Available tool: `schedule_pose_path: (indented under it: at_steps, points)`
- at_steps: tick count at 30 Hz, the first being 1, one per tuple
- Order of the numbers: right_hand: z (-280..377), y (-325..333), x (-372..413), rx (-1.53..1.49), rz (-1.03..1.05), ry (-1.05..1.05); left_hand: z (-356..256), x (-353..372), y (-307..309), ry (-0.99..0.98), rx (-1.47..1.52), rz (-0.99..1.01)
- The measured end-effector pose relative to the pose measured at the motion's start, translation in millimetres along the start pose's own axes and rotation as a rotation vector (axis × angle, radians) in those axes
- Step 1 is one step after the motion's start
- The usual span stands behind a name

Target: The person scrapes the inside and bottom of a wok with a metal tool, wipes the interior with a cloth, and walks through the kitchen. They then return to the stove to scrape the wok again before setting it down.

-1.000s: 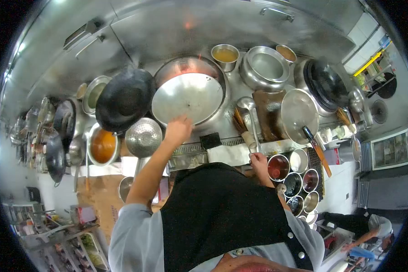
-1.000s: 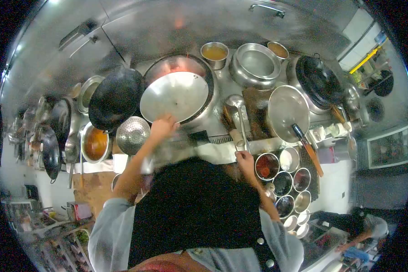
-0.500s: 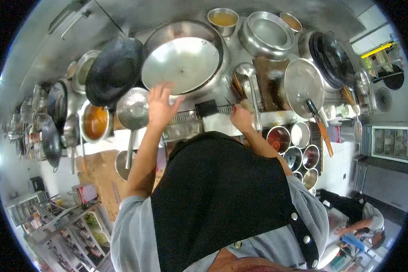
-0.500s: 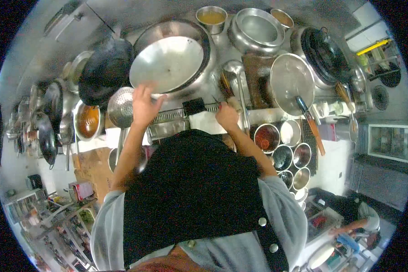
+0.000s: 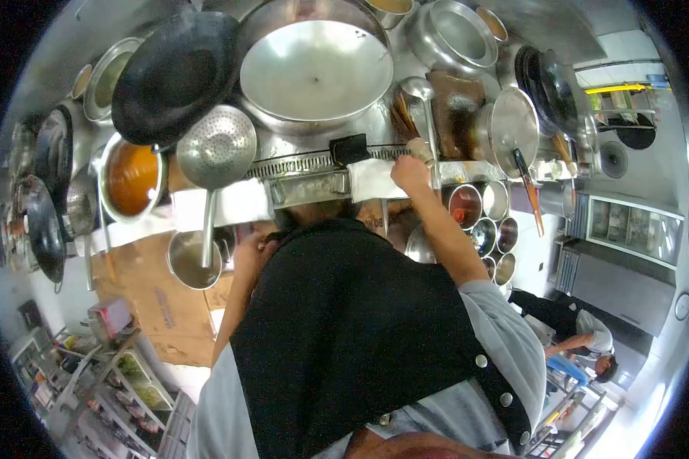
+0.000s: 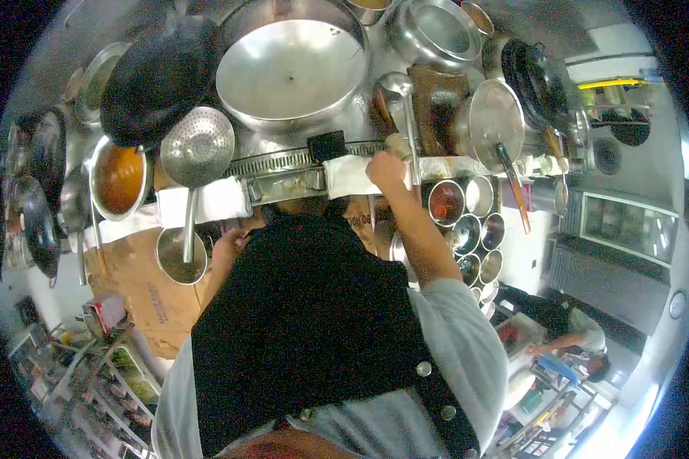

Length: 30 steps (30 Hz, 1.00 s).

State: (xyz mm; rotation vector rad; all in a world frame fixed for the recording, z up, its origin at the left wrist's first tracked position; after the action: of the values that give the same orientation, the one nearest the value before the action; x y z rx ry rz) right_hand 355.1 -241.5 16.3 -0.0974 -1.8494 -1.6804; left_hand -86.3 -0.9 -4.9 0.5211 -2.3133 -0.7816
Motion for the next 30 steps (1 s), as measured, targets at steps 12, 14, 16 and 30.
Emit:
schedule_pose_path:
  at_steps: [12,14,16,30]
  points:
    - [-12,30,5,0.055,-0.094,-0.099,333,131,-159,0.619,0.422,0.232]
    - [-4,64,27,-0.062,-0.22,0.039,341,147,-161,0.621,0.514,0.155]
    - [-7,77,34,-0.166,-0.367,0.121,331,161,-164,0.784,0.745,0.03]
    - [-58,-275,113,-0.272,0.553,1.113,122,126,-227,0.359,0.252,-0.004]
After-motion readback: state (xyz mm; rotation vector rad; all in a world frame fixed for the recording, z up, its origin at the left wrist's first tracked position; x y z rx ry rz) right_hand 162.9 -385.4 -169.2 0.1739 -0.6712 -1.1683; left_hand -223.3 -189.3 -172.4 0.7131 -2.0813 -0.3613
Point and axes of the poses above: each hand's wrist, its own x-axis away from the middle knuckle, its own y-axis out of the back of the hand, z = x × y, the point moved 5 cm from there along -x, towards the middle knuckle, and after that the axes turned 3 degrees about z, right-handed, at the moved point
